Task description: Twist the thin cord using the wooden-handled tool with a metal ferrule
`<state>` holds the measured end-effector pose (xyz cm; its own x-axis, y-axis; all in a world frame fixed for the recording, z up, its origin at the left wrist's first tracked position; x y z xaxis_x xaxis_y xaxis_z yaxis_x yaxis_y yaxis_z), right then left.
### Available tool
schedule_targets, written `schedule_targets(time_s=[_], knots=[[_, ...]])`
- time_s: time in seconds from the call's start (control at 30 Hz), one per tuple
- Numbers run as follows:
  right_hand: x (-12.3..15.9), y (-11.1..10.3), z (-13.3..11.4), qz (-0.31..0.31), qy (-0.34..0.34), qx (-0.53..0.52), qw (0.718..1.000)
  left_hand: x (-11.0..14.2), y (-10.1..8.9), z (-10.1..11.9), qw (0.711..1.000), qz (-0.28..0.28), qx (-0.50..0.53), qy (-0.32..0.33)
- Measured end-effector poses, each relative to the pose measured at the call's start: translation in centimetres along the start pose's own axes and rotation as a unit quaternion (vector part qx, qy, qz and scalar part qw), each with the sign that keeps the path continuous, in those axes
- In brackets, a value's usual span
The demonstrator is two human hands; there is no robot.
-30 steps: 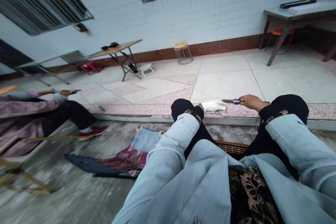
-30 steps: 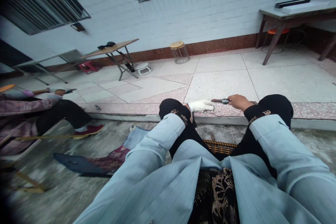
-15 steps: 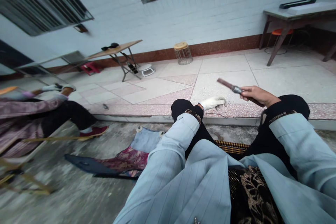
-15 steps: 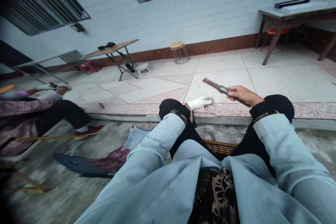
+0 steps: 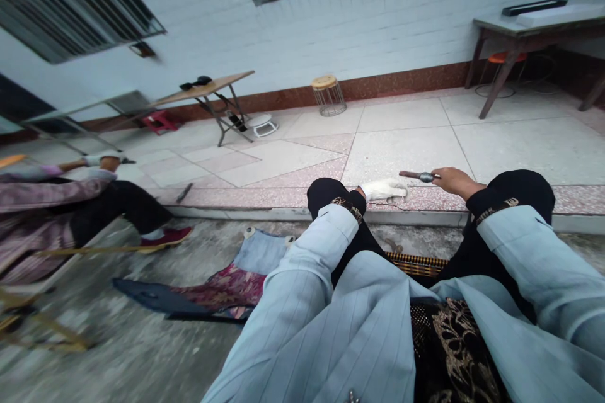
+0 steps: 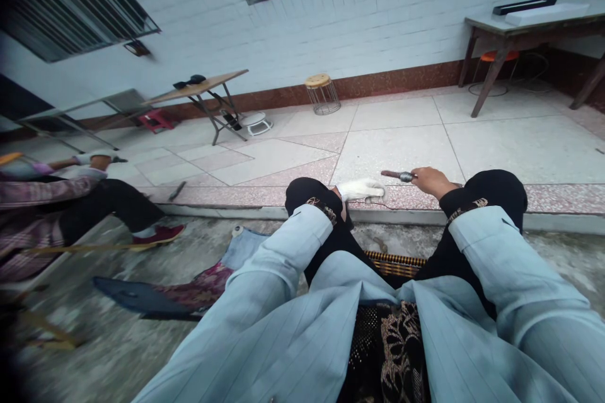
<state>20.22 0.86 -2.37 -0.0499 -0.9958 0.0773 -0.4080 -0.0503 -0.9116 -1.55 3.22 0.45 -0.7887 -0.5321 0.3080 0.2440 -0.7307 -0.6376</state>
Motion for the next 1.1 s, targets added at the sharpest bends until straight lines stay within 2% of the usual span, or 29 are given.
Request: schedule_targets(time_s=[0.1, 0.17, 0.23, 0.3, 0.37, 0.4, 0.47, 0.6, 0.7, 0.8, 0.87, 0.93, 1.03, 1.1], knots=[[0.6, 1.7, -0.9, -0.098, -0.052, 0.030, 0.993, -0.3, 0.0, -1.4, 0.999, -0.007, -0.003, -0.048], [1.2, 3.0, -1.4, -0.187, -0.084, 0.006, 0.979, -0.1, 0.0, -2.3, 0.997, -0.015, -0.002, -0.075], [2.1, 4.2, -1.8, -0.290, -0.091, -0.054, 0.951, 0.0, 0.1, -2.9, 0.997, -0.022, 0.001, -0.079], [3.1, 4.6, -2.2, -0.377, -0.100, -0.132, 0.911, -0.2, 0.0, -3.1, 0.998, -0.020, 0.006, -0.060], [3.7, 3.9, -3.0, -0.418, -0.129, -0.213, 0.874, -0.8, -0.1, -2.8, 1.000, -0.007, 0.014, -0.016], [3.9, 3.2, -3.4, -0.415, -0.146, -0.255, 0.861, -1.2, -0.1, -2.5, 1.000, 0.001, 0.018, 0.007], [3.8, 1.1, -3.9, -0.363, -0.167, -0.335, 0.853, -2.1, -0.2, -2.2, 0.999, 0.012, 0.025, 0.040], [3.0, -2.8, -3.8, -0.162, -0.137, -0.475, 0.854, -3.6, 0.0, -2.3, 0.997, 0.010, 0.032, 0.070], [2.5, -3.5, -3.0, -0.046, -0.079, -0.538, 0.838, -4.0, 0.4, -2.3, 0.995, -0.014, 0.031, 0.095], [1.6, -2.7, -1.9, 0.003, -0.011, -0.553, 0.833, -3.5, 0.7, -2.0, 0.995, -0.024, 0.028, 0.096], [0.8, -2.1, -1.0, 0.020, 0.017, -0.530, 0.847, -2.7, 0.6, -1.6, 0.995, -0.022, 0.025, 0.091], [0.2, -1.7, -0.2, 0.034, 0.037, -0.473, 0.880, -1.8, 0.4, -1.3, 0.997, -0.007, 0.017, 0.078], [-0.4, -1.3, 0.6, 0.039, 0.047, -0.327, 0.943, -0.9, -0.1, -1.6, 0.999, 0.018, -0.002, 0.046], [-0.4, -1.1, 0.4, 0.033, 0.020, -0.203, 0.978, -1.0, -0.1, -1.9, 0.999, 0.014, -0.023, 0.042]])
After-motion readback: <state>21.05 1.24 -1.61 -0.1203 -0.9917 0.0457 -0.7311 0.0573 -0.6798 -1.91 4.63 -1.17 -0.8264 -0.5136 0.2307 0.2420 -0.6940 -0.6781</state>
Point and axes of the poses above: each hand's wrist, its own x-axis away from the middle knuckle, its own y-axis out of the palm, z = x × y, the point moved 6 cm from there along -x, towards the middle knuckle, and after that the axes turned 10 degrees about -x, right-handed, at the moved point
